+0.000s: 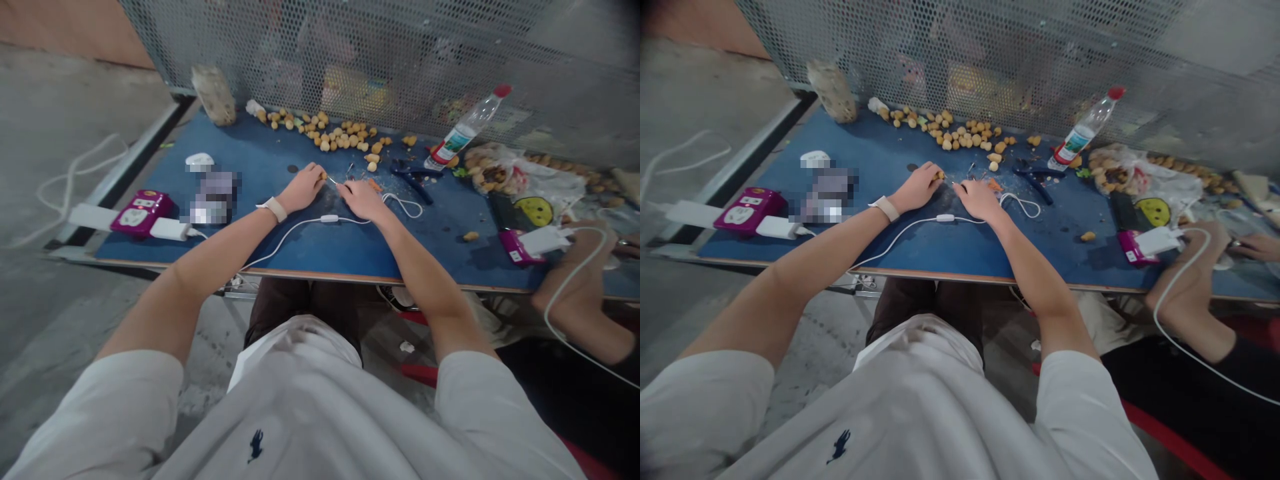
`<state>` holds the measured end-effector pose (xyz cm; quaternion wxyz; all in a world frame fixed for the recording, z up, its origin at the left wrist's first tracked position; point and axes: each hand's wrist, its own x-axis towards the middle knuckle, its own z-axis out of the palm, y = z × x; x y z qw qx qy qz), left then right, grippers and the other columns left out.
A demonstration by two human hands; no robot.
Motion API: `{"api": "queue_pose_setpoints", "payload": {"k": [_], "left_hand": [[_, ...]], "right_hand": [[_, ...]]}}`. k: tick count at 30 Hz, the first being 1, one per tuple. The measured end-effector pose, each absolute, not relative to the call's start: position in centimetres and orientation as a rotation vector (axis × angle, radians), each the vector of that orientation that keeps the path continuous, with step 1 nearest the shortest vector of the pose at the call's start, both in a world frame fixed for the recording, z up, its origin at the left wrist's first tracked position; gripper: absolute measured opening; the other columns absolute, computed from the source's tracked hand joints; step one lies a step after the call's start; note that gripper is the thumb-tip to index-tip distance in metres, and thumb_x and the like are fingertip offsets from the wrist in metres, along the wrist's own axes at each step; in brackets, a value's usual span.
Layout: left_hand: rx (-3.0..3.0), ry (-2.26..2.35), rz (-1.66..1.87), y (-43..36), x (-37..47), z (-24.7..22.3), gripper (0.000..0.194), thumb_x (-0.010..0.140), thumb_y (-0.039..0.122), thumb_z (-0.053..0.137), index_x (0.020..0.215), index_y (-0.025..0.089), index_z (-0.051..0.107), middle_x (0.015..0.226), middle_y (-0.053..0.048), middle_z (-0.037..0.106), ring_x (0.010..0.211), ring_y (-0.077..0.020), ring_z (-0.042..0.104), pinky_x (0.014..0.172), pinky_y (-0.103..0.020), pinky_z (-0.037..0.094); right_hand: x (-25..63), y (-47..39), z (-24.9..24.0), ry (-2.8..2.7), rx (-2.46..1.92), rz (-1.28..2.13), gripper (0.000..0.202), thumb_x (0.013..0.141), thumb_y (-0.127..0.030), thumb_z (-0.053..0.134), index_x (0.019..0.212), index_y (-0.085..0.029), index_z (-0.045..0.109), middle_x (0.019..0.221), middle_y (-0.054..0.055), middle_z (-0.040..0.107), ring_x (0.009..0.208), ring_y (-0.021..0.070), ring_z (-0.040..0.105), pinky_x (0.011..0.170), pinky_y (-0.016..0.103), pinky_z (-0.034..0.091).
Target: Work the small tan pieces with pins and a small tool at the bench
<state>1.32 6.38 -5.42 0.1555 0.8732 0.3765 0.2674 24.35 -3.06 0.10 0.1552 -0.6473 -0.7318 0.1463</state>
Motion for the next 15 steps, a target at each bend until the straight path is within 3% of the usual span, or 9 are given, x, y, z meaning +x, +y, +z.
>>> {"api": "queue_pose_setpoints", "payload": {"k": [9,15], "left_hand": [[2.562,0.911,0.789,6.65,0.95,-5.8,0.034,0.128,0.017,0.044,0.146,0.017,0.073,0.152,-0.025,0.076,0.154,-0.0395,0.072,0.144,-0.063,0.057],[2.562,0.992,0.751,6.52,1.02,-5.66,0.031,0.13,0.017,0.046,0.147,0.017,0.072,0.155,-0.025,0.075,0.154,-0.0384,0.074,0.143,-0.06,0.057]], "right_hand": [[24.29,-3.29,0.61,-2.122,-1.87,0.432,0.048,0.138,-0.043,0.055,0.098,-0.024,0.074,0.117,0.018,0.091,0.115,0.0355,0.084,0.094,0.042,0.053],[24.18,-3.6,0.93,-2.128,-1.888,0.44,0.049,0.138,-0.042,0.053,0.098,-0.024,0.075,0.116,0.018,0.091,0.111,0.0343,0.083,0.091,0.042,0.053]]}}
